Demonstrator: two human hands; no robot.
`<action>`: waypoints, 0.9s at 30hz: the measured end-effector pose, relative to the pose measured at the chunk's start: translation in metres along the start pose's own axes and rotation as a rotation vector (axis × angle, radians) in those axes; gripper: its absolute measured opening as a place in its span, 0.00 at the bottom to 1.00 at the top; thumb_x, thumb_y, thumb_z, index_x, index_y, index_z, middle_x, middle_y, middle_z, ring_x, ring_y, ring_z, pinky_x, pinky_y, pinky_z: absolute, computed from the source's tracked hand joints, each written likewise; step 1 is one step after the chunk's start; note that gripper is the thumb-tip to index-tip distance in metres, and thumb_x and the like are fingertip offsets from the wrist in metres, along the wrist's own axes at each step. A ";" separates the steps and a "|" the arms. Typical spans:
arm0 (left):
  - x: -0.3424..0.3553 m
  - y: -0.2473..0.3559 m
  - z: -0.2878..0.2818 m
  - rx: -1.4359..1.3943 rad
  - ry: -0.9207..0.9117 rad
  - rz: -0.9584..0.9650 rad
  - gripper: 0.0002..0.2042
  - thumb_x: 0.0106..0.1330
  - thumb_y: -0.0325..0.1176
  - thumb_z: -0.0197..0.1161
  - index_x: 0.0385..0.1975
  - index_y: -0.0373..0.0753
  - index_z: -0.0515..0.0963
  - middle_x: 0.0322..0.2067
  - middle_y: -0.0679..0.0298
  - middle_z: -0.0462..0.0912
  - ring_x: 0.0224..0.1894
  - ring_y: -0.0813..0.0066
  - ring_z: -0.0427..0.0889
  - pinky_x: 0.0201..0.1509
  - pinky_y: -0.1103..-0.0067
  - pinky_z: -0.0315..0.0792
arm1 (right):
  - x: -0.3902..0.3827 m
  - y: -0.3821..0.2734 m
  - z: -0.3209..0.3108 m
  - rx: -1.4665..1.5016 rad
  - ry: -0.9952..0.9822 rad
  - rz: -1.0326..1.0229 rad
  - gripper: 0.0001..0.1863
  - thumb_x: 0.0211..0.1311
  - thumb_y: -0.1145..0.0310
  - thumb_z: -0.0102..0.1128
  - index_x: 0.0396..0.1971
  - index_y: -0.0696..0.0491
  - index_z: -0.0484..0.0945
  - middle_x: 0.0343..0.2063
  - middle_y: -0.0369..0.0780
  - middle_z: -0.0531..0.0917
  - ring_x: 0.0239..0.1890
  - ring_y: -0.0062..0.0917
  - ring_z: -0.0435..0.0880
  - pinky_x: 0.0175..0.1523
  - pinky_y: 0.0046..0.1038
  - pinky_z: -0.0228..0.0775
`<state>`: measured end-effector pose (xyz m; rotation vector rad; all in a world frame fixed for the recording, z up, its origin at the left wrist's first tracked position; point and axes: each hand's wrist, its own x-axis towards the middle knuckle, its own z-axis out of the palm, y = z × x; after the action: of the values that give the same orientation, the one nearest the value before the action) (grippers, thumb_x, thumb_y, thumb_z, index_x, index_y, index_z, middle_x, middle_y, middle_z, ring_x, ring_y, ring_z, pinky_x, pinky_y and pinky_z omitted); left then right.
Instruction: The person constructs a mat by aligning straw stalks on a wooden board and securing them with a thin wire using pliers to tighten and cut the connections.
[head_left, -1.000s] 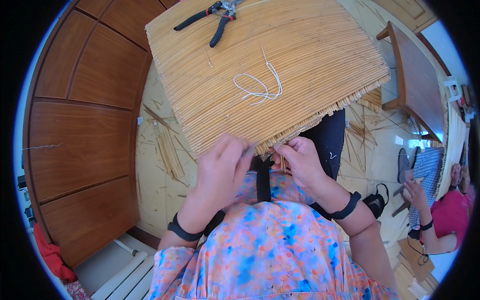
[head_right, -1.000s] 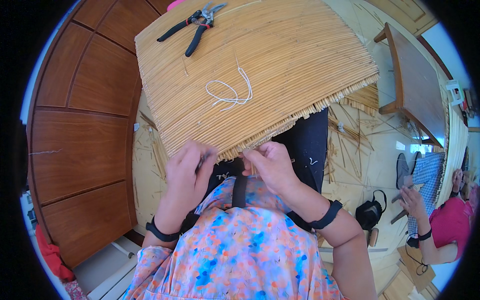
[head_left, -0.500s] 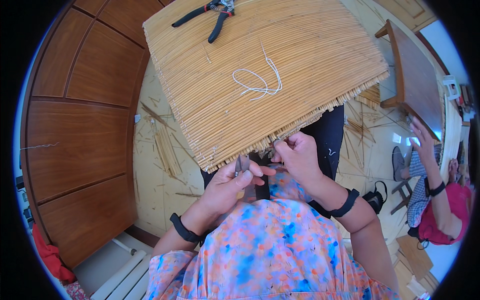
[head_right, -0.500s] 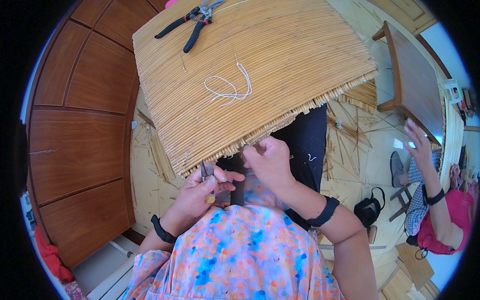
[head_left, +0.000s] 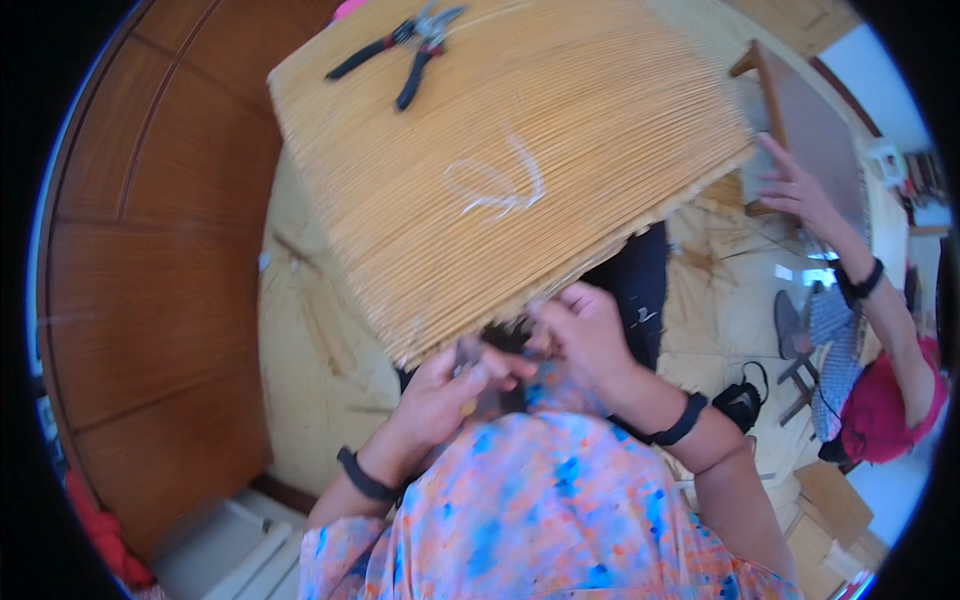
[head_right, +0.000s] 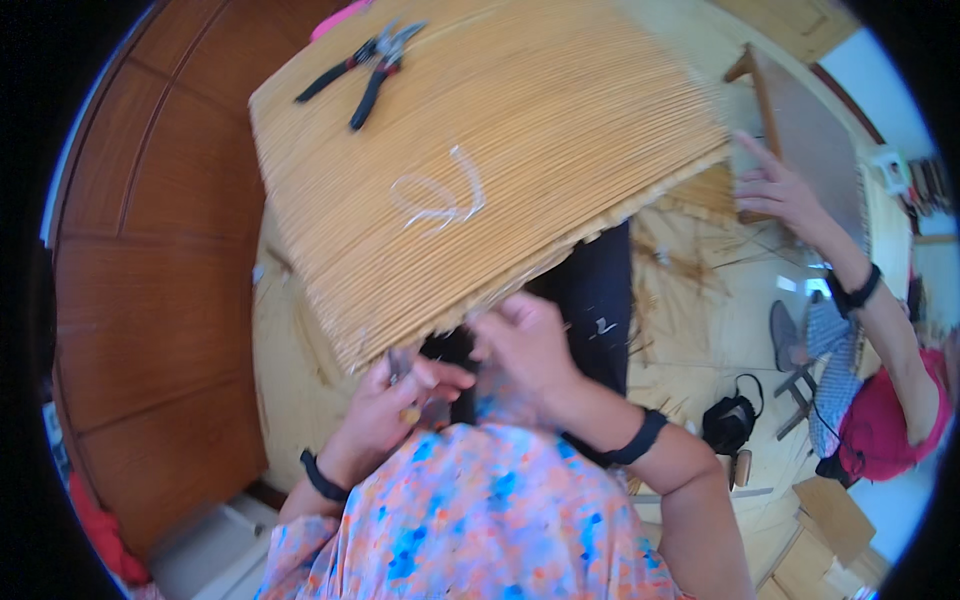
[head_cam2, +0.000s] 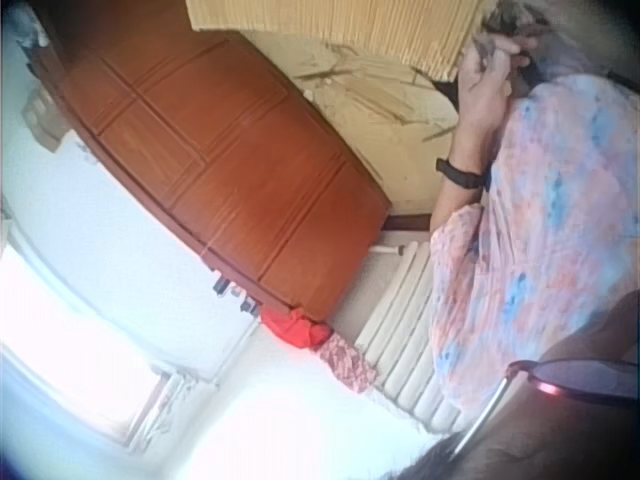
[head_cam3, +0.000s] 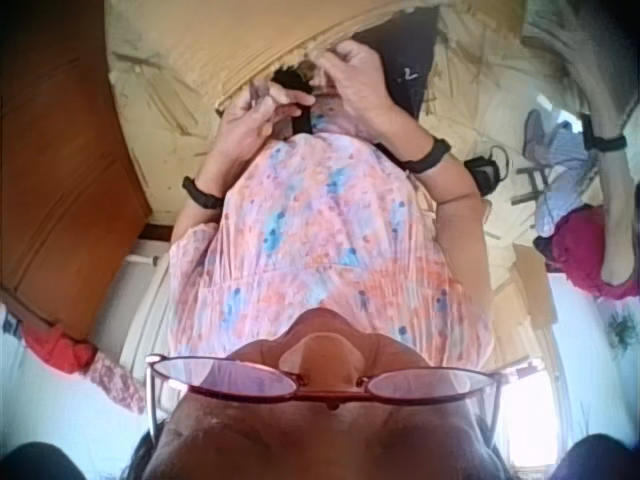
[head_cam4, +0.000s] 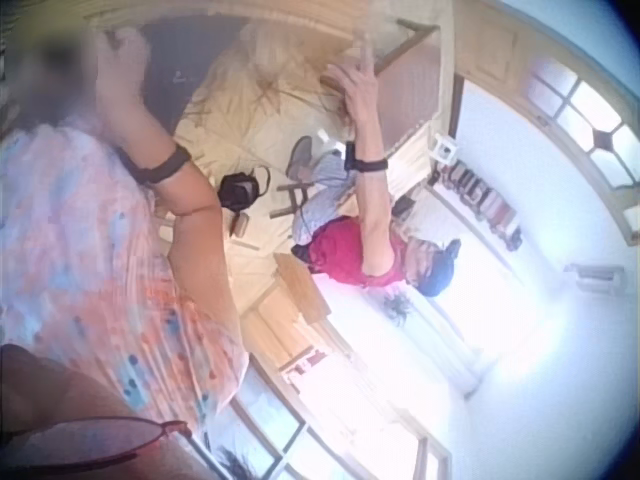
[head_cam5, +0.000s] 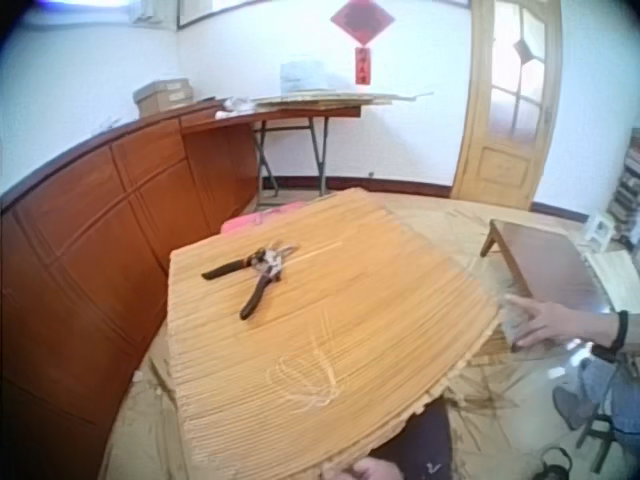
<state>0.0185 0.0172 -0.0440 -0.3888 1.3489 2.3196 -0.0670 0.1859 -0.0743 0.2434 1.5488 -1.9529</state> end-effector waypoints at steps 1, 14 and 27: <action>0.003 0.003 0.003 0.042 0.022 -0.046 0.12 0.66 0.39 0.54 0.38 0.36 0.74 0.42 0.55 0.80 0.43 0.72 0.76 0.49 0.78 0.68 | -0.003 -0.005 0.003 -0.022 0.028 0.004 0.08 0.57 0.69 0.58 0.31 0.59 0.77 0.16 0.34 0.76 0.18 0.14 0.74 0.24 0.17 0.67; 0.018 -0.026 -0.001 -0.473 -0.152 0.203 0.05 0.66 0.36 0.53 0.38 0.44 0.69 0.49 0.62 0.69 0.47 0.55 0.75 0.45 0.64 0.72 | 0.006 0.006 -0.006 -0.108 -0.119 0.006 0.11 0.60 0.65 0.59 0.29 0.59 0.79 0.21 0.33 0.79 0.21 0.12 0.73 0.26 0.16 0.64; 0.019 -0.028 0.001 -0.517 -0.137 0.203 0.06 0.68 0.35 0.50 0.40 0.43 0.69 0.46 0.61 0.72 0.50 0.54 0.75 0.48 0.62 0.71 | 0.007 0.004 -0.004 -0.042 -0.119 -0.048 0.12 0.59 0.67 0.59 0.24 0.62 0.79 0.14 0.35 0.76 0.15 0.13 0.70 0.20 0.19 0.60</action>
<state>0.0162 0.0346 -0.0732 -0.2449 0.7392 2.7989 -0.0712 0.1870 -0.0821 0.0720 1.5288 -1.9330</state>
